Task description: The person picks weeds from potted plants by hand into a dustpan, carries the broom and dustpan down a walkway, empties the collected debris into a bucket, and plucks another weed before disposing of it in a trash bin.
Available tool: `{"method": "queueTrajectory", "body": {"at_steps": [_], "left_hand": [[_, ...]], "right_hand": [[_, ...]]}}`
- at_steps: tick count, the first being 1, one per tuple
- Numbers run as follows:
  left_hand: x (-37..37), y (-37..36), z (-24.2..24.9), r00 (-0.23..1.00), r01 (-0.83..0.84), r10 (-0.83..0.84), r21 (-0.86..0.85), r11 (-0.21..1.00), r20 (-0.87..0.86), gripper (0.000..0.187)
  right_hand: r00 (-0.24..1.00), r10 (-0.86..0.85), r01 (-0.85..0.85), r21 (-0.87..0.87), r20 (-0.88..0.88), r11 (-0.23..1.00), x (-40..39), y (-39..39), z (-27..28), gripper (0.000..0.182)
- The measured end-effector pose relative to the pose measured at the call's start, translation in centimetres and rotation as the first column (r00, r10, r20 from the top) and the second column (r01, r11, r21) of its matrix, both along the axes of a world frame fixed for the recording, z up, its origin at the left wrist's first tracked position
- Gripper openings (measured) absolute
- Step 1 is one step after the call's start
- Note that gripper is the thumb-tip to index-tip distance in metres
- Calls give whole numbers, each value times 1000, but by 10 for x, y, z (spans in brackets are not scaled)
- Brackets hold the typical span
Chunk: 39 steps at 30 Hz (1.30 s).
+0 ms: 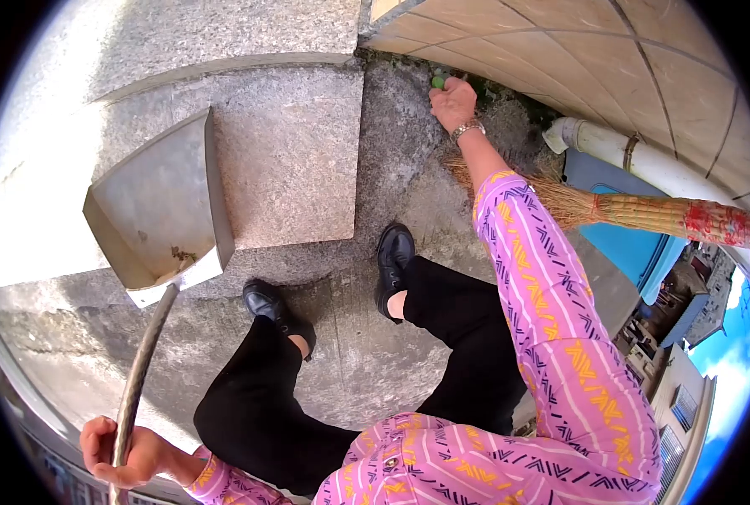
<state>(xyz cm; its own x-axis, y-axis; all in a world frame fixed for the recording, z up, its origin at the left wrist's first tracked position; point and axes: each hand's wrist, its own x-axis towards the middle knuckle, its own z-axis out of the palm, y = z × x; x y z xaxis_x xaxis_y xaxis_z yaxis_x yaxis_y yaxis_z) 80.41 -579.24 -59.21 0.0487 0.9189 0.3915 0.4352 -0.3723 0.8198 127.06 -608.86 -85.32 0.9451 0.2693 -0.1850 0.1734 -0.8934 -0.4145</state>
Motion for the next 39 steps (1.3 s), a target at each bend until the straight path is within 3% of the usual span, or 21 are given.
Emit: {"method": "queueTrajectory", "body": {"at_steps": [8, 10, 15, 16, 18, 21, 22, 24, 26, 28, 30, 32, 35, 38, 39], "left_hand": [[8, -10, 8, 996, 40, -49, -110, 993, -77, 39], [13, -16, 16, 996, 46, -59, -174, 984, -70, 37], [12, -27, 41, 930, 62, -208, -429, 901, -302, 28], [21, -34, 54, 963, -44, -120, -575, 817, -243, 29], [16, -45, 67, 982, -83, -53, -660, 746, -183, 35], [8, -62, 84, 989, -121, -22, -874, 471, -148, 54], [8, -70, 96, 987, -114, -57, -913, 391, -148, 60], [2, -89, 115, 980, -111, -126, -946, 306, -156, 59], [8, -105, 143, 963, -46, -255, -986, 161, -87, 49], [15, -122, 164, 922, 52, -388, -994, 93, 12, 37], [25, -139, 180, 868, 131, -492, -988, 87, 72, 26], [38, -158, 188, 817, 172, -570, -981, 87, 93, 24], [81, -205, 203, 724, 236, -686, -961, 142, 76, 21], [151, -284, 215, 571, 365, -817, -917, 162, 83, 21], [182, -324, 221, 491, 501, -860, -853, 149, 138, 20]], "right_hand": [[972, -89, 126, 166, -216, 978, -64, -9, 62, 12], [976, -76, 104, 133, -202, 986, -80, -20, 80, 10], [968, -96, 134, 152, -233, 979, -130, -67, 134, 8], [967, -111, 144, 133, -230, 981, -141, -77, 154, 7], [954, -189, 233, 180, -232, 956, -162, -103, 193, 7], [869, -364, 441, 194, -334, 876, -193, -132, 296, 4], [812, -436, 532, 184, -388, 827, -207, -146, 333, 3], [770, -551, 615, 146, -321, 775, -245, -194, 374, 3], [701, -665, 700, 69, -257, 711, -279, -242, 414, 3], [555, -803, 827, 36, -218, 561, -309, -299, 430, 1], [431, -882, 896, -19, -191, 443, -320, -334, 457, 0], [366, -926, 931, 35, -97, 364, -327, -384, 458, 2], [283, -950, 958, 88, -135, 273, -312, -433, 463, 2], [292, -936, 947, 199, -195, 254, -289, -488, 439, 1], [294, -934, 945, 208, -203, 252, -280, -502, 430, 2]]}}
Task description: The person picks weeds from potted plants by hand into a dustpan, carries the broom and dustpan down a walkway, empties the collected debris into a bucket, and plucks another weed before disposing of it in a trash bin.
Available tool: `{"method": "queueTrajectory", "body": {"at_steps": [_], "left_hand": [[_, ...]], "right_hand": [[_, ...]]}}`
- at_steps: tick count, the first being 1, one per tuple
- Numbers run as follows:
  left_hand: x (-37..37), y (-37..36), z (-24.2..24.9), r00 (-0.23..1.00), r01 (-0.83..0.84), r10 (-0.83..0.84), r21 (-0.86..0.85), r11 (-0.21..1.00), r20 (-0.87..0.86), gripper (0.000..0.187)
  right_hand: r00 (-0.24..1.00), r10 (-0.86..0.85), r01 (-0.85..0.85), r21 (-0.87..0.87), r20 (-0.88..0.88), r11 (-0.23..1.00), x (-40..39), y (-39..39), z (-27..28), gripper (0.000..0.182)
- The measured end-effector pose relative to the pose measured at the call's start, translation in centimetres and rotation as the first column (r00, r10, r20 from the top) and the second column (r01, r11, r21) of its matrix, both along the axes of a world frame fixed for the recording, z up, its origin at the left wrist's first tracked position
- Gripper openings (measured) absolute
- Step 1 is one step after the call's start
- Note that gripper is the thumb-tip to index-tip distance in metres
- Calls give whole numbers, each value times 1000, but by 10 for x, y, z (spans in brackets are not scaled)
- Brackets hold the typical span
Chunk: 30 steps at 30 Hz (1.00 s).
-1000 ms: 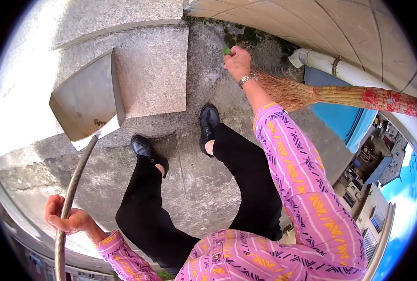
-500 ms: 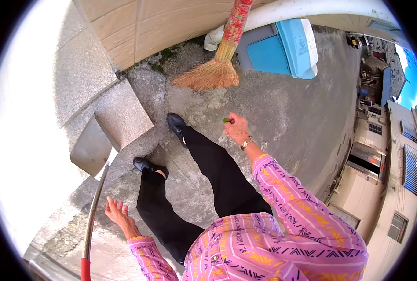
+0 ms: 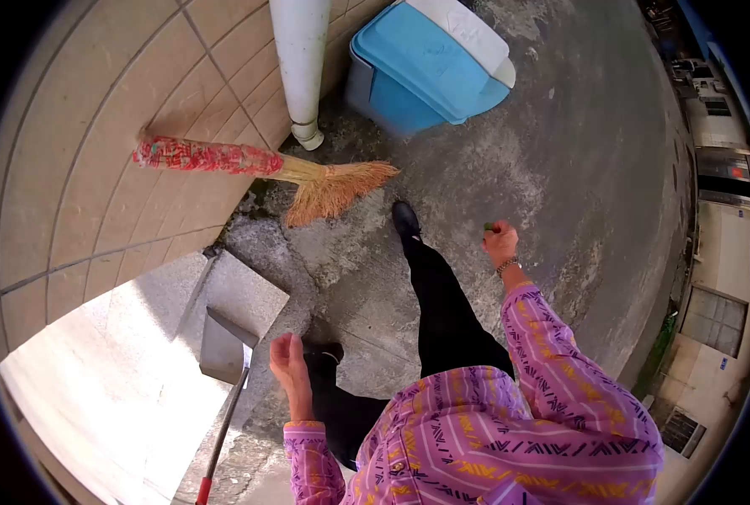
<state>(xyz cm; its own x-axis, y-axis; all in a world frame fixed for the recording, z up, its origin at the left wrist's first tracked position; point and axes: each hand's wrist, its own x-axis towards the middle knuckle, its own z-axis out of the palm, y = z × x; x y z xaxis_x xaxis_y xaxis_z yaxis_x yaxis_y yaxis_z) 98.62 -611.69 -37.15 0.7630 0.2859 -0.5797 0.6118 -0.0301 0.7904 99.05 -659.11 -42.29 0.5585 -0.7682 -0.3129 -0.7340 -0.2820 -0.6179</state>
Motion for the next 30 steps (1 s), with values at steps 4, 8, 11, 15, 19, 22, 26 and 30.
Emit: {"method": "queueTrajectory", "body": {"at_steps": [4, 8, 11, 15, 19, 22, 26, 30], "left_hand": [[129, -187, 30, 810, 432, -528, 349, 831, 255, 23], [243, -402, 77, 224, 639, -890, 630, 442, 398, 31], [294, -531, 74, -167, 571, -936, 804, 164, 310, 31], [333, -627, 36, -460, 318, -887, 926, -205, -38, 29], [371, -654, 13, -398, 35, -856, 927, -373, -329, 26], [385, -657, 40, -421, 30, -856, 939, -343, -299, 20], [422, -634, 109, -419, 136, -906, 982, -134, -66, 16], [449, -593, 173, -185, 315, -968, 943, 103, 168, 20]], "right_hand": [[992, -99, 90, 113, 81, 990, 21, -49, -3, 5], [913, -389, 301, 441, 123, 845, 12, -102, 8, 5], [820, -558, 390, 588, 129, 709, 15, -138, 19, 9], [739, -662, 468, 612, 125, 638, 25, -176, 20, 9], [686, -711, 480, 639, 152, 600, 40, -199, 11, 9], [708, -683, 426, 664, 178, 614, 55, -214, 16, 8], [719, -672, 398, 688, 176, 606, 90, -231, 28, 7], [760, -603, 291, 704, 241, 648, 130, -249, 31, 6]]}}
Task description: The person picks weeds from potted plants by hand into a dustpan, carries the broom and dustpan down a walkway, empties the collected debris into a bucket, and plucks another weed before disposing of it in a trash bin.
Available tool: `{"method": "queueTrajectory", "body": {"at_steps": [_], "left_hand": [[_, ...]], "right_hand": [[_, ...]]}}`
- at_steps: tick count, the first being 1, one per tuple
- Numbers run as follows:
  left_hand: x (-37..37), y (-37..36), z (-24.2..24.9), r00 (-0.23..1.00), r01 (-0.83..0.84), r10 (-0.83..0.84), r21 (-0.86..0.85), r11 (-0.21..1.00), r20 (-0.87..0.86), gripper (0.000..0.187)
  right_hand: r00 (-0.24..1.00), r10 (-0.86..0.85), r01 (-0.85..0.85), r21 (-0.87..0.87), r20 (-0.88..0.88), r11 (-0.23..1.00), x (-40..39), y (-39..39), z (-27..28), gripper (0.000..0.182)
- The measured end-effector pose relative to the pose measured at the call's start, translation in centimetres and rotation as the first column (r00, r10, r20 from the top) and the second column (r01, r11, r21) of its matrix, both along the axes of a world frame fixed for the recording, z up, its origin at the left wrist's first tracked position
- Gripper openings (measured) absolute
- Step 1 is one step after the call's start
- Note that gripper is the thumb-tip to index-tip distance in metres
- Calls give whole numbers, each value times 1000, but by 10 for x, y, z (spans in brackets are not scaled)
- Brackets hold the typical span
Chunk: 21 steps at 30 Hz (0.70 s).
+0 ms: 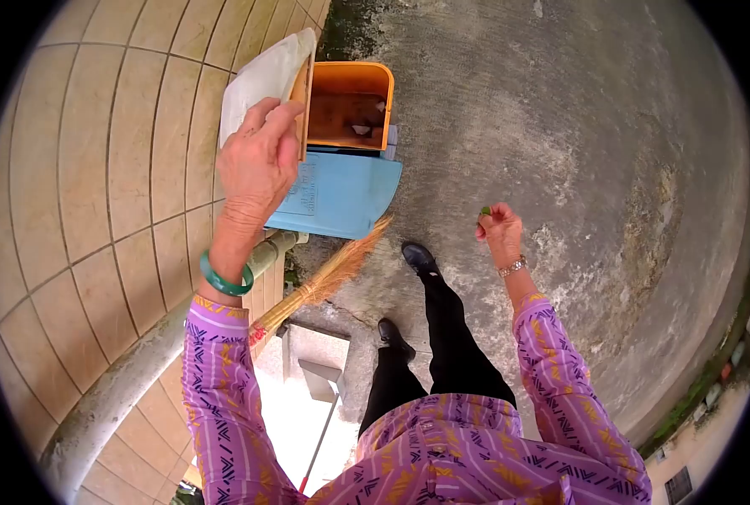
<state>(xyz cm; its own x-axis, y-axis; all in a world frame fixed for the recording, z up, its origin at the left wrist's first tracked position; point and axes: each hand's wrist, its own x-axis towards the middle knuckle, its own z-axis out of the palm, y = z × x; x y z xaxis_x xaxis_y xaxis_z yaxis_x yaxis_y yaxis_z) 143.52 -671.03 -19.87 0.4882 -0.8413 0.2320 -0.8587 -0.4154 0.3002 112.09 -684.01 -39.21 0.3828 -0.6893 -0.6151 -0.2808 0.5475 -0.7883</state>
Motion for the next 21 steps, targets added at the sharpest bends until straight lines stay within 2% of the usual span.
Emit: {"method": "queueTrajectory", "body": {"at_steps": [1, 2, 4, 7, 9, 12, 16, 18, 19, 21], "left_hand": [[5, 8, 7, 991, -101, 97, -41, 994, -87, 22], [8, 15, 12, 991, -109, 105, -41, 993, -88, 22], [13, 25, 16, 989, -124, 109, -145, 982, -103, 27], [13, 32, 19, 989, -129, 118, -130, 983, -85, 28], [13, 33, 21, 987, -143, 131, -126, 982, -94, 29], [16, 34, 19, 987, -151, 142, -120, 981, -80, 30], [20, 36, 20, 990, -124, 117, -95, 988, -75, 32], [20, 36, 15, 991, -116, 109, -97, 989, -78, 32], [21, 36, 12, 992, -107, 100, -99, 989, -79, 32], [22, 35, 10, 992, -104, 94, -108, 989, -85, 32]], "right_hand": [[1000, 6, -6, 1, 1, 1000, 13, -4, 2, 6], [999, 29, -29, -7, 19, 1000, 28, -7, 3, 6], [998, 59, -58, -22, 33, 998, 60, -12, 10, 7], [994, 80, -77, -40, 70, 996, 108, -14, 23, 7], [980, 150, -141, -77, 131, 987, 139, -17, 28, 6], [960, 259, -241, -154, 110, 958, 184, -20, 29, 5], [948, 313, -294, -221, 56, 930, 237, -24, 5, 5], [874, 472, -469, -449, -112, 761, 256, -29, -29, 8], [874, 473, -470, -449, -114, 760, 265, -33, -33, 8], [711, 568, -703, -451, -415, 550, 276, -38, -23, 14]]}}
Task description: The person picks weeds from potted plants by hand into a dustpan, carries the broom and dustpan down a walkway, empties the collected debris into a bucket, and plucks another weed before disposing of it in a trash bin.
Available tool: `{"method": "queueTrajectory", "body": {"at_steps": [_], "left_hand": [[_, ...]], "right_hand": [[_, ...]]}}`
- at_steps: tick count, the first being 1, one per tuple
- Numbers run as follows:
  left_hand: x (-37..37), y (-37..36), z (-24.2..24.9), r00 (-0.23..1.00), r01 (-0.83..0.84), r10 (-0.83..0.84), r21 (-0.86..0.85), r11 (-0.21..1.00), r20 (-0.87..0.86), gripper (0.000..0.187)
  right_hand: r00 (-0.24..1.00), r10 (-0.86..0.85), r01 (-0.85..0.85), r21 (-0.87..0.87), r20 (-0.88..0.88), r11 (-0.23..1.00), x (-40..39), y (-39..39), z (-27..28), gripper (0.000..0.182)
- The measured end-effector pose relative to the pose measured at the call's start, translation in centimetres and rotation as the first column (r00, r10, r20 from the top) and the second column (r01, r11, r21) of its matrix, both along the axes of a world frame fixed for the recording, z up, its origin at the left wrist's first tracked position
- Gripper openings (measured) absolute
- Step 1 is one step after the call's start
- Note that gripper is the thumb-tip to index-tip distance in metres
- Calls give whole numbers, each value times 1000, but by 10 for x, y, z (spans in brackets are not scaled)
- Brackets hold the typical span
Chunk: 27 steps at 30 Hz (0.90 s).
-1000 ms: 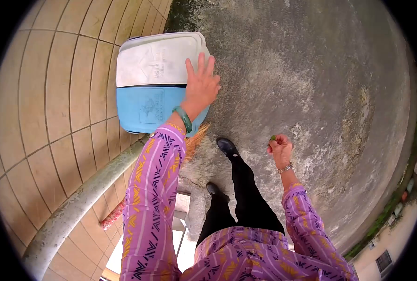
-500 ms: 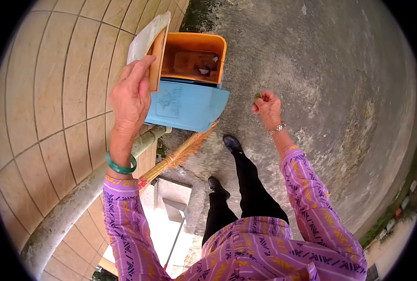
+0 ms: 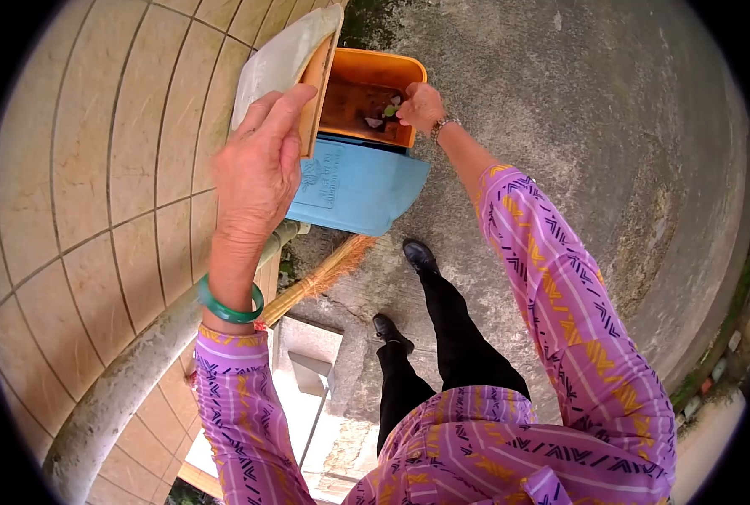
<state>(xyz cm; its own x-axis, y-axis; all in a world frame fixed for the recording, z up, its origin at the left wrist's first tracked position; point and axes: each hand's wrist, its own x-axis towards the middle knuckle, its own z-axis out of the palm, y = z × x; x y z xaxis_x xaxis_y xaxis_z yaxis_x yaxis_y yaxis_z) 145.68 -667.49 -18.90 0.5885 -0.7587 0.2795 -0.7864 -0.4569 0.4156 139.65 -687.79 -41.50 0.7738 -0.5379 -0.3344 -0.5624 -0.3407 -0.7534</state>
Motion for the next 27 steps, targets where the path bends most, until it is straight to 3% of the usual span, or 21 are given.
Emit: {"method": "queueTrajectory", "body": {"at_steps": [1, 2, 3, 4, 7, 9, 11, 12, 15, 17, 19, 23, 25, 27], "left_hand": [[1, 0, -1, 1000, 5, -5, -8, 1000, -4, 32], [0, 0, -2, 1000, 3, -4, -9, 1000, -7, 32], [-1, 0, -1, 1000, 1, -1, 4, 1000, -6, 33], [-2, 0, -1, 1000, -1, 1, 18, 1000, -4, 34], [-7, -1, -6, 999, -1, 3, 37, 999, -54, 36], [-18, -7, -15, 999, 20, -18, 60, 998, -38, 37], [-34, -15, -27, 998, 55, -49, 144, 988, -39, 41], [-42, -20, -37, 998, 49, -44, 139, 989, -38, 41], [-64, -36, -71, 996, 81, -75, 165, 983, -43, 43], [-75, -40, -91, 993, 91, -73, 221, 971, -88, 45], [-88, -37, -105, 993, 46, -33, 123, 991, -112, 43], [-130, -5, -127, 948, -51, 119, 228, 972, -296, 37], [-154, 32, -129, 921, -101, 189, 259, 961, -341, 36], [-198, 83, -140, 848, -284, 282, 65, 957, -448, 34]], "right_hand": [[990, 99, -112, -129, -99, 985, 2, 0, 13, 15], [990, 101, -114, -129, -102, 985, 3, 0, 14, 15], [996, -77, 80, 112, -37, 990, 3, 0, 15, 9], [965, -263, 252, 354, -16, 901, 4, 1, 16, 8], [950, -310, 310, 251, -44, 917, -12, 2, 27, 10], [848, -528, 464, 421, 42, 780, -35, 6, 18, 15], [750, -660, 525, 633, -29, 569, -79, 11, 10, 17], [732, -674, 566, 640, -100, 519, -104, 16, 1, 16], [650, -708, 659, 670, -276, 342, -181, 41, -24, 14], [653, -683, 667, 674, -326, 316, -223, 60, -37, 18], [659, -655, 669, 687, -369, 286, -250, 77, -32, 18], [744, -485, 643, 689, -459, 334, -275, 103, -30, 17], [796, -444, 588, 701, -411, 404, -277, 117, -36, 17], [856, -352, 506, 756, -380, 414, -273, 140, -36, 17]]}}
